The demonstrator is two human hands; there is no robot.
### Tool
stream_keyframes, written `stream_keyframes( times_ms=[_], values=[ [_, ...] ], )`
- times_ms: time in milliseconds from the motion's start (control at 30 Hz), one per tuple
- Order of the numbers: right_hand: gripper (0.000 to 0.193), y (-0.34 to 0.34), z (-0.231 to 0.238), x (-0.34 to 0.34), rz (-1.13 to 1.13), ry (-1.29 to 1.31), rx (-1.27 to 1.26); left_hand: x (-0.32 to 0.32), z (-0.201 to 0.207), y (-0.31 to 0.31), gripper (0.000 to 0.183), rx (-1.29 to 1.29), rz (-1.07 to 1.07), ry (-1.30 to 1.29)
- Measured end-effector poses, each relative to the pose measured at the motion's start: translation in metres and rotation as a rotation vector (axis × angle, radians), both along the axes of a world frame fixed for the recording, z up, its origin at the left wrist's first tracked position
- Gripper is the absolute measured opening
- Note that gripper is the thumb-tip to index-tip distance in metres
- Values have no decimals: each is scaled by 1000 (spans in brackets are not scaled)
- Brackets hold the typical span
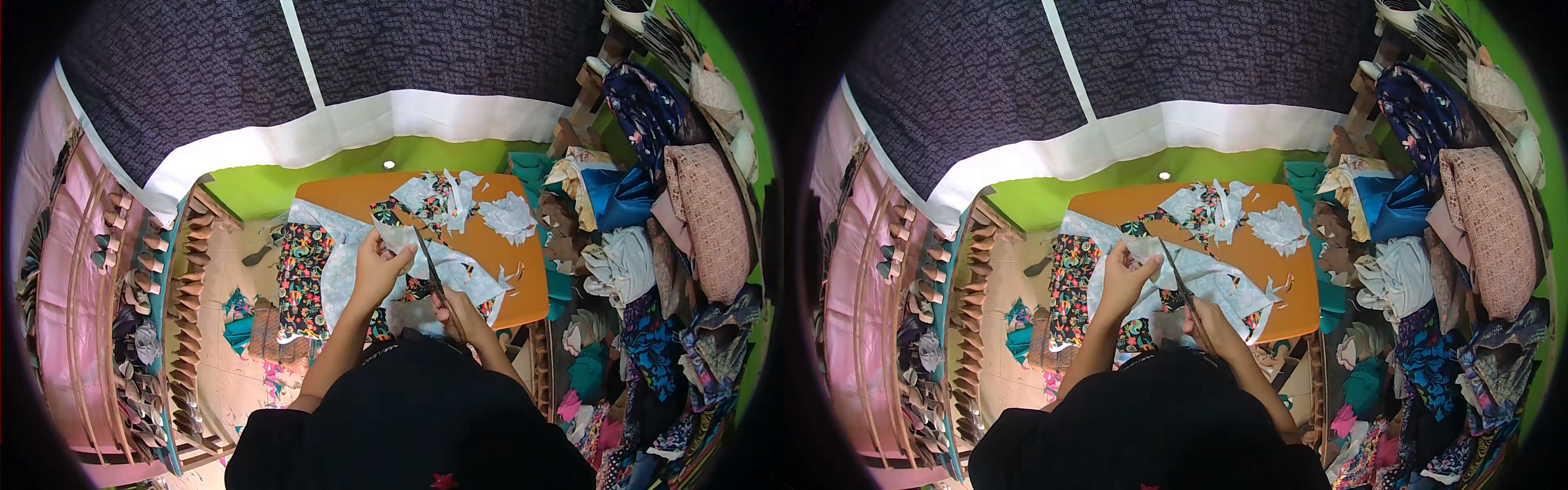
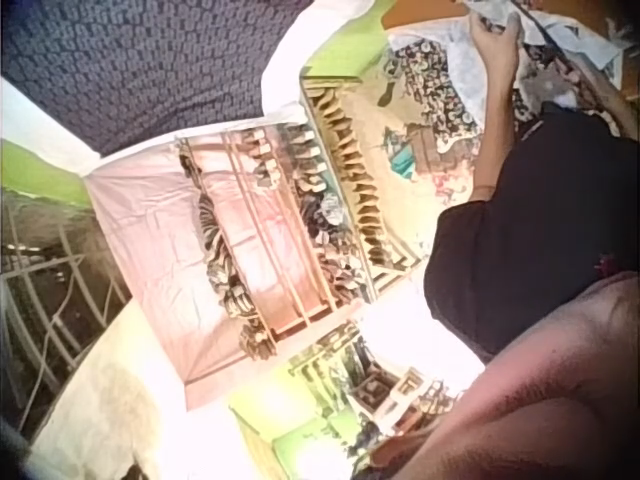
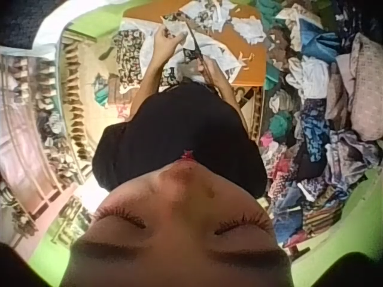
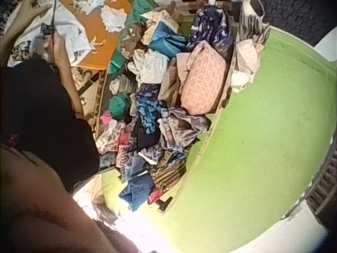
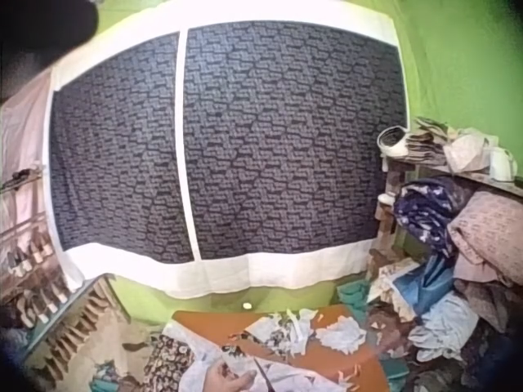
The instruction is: Cutting pieces of floral and solid-colored fabric using large scissors on a wooden table.
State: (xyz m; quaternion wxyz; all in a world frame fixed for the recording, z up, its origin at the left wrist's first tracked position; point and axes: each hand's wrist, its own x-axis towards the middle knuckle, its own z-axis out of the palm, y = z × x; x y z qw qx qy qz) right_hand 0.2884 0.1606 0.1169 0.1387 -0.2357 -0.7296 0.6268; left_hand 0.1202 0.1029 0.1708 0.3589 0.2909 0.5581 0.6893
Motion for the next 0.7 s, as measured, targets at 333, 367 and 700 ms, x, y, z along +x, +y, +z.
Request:
stream_keyframes(
  times_ms=[333, 367, 700],
  values=[
    [91, 1, 3, -5, -5, 63, -467, 5, -1, 1, 30, 56, -32, -15],
    [91, 1, 0, -4, -4, 63, -467, 4, -2, 2, 30, 56, -32, -15],
    [45, 5, -5, 0, 68, 42, -164, 1, -3, 2, 30, 47, 0, 6]
  ],
)
